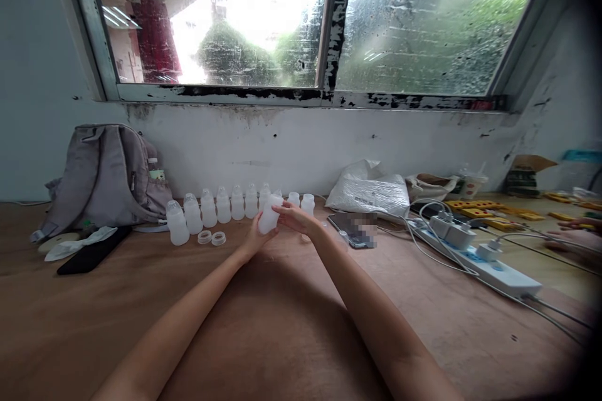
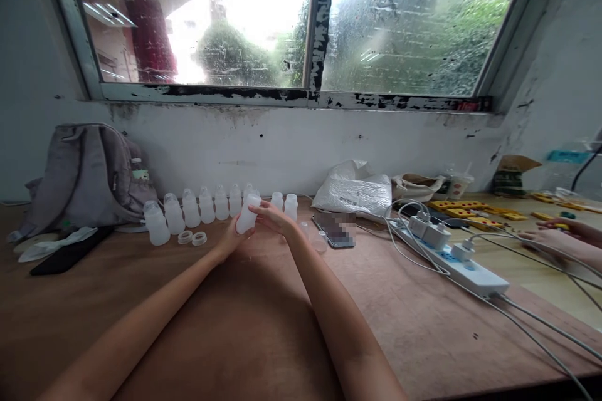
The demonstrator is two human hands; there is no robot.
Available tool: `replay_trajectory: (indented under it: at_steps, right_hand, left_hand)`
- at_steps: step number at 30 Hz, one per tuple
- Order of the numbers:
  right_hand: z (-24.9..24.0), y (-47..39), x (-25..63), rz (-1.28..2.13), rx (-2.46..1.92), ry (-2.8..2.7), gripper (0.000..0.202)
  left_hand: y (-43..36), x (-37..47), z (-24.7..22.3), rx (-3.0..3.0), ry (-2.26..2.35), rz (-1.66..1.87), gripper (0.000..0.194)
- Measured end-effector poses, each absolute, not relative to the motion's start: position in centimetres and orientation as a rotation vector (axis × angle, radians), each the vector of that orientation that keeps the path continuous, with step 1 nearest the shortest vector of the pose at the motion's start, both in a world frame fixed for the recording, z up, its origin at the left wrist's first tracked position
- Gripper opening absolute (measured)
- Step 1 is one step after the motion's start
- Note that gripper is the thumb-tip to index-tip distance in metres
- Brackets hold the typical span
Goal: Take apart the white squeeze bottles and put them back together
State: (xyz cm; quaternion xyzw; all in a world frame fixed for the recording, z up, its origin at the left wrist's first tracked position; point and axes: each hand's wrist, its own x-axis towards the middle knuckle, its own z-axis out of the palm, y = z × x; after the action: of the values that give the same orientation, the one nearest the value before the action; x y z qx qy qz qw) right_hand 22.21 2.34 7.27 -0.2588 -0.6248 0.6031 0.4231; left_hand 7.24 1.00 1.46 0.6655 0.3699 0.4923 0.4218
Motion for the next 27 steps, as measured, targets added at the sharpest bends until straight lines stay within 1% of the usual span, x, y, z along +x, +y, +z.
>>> replay_trajectory:
  at_steps: [2, 4, 8, 12, 14, 16, 18, 20, 27]
  right_hand:
    - [7.9, 2.1, 22.0, 1.466, -0.667, -1.588, 0.028]
    - [8.4, 1.9, 22.0, 1.449, -0.687, -1.6, 0.03]
    - [9.2, 1.1, 22.0, 1.582, -0.611, -1.586, 0.04]
    - [9.6, 0.4, 21.9, 1.747, -0.44, -1.544, 0.05]
    - [9.7, 0.1, 21.5, 1.748, -0.385, -1.496, 0.045]
    - [9.8, -0.1, 20.9, 1.728, -0.39, -1.448, 0.034]
    - [9.8, -0.2, 20.3, 1.688, -0.471, -1.414, 0.024]
    - [9.8, -0.1, 19.8, 1.62, -0.587, -1.403, 0.019]
    - [9.1, 0.8, 19.2, 1.338, -0.788, -1.3, 0.013]
  left_hand:
    - [0.3, 7.7, 2.2, 1.613, 0.872, 1.245, 0.055]
    - [-0.3, 7.9, 2.9, 1.522, 0.766, 1.199, 0.044]
    - [-1.5, 7.4, 4.1, 1.334, 0.57, 0.884, 0.031]
    - [-2.4, 6.6, 5.2, 1.196, 0.381, 0.636, 0.029]
    - [-2.6, 6.4, 5.4, 1.161, 0.325, 0.573, 0.032]
    - [-2.6, 6.4, 5.5, 1.178, 0.333, 0.524, 0.036]
    - [-2.5, 6.6, 5.3, 1.235, 0.426, 0.552, 0.038]
    - [-2.3, 6.8, 5.0, 1.305, 0.572, 0.632, 0.037]
    - [-1.3, 8.1, 4.0, 1.582, 1.047, 0.942, 0.029]
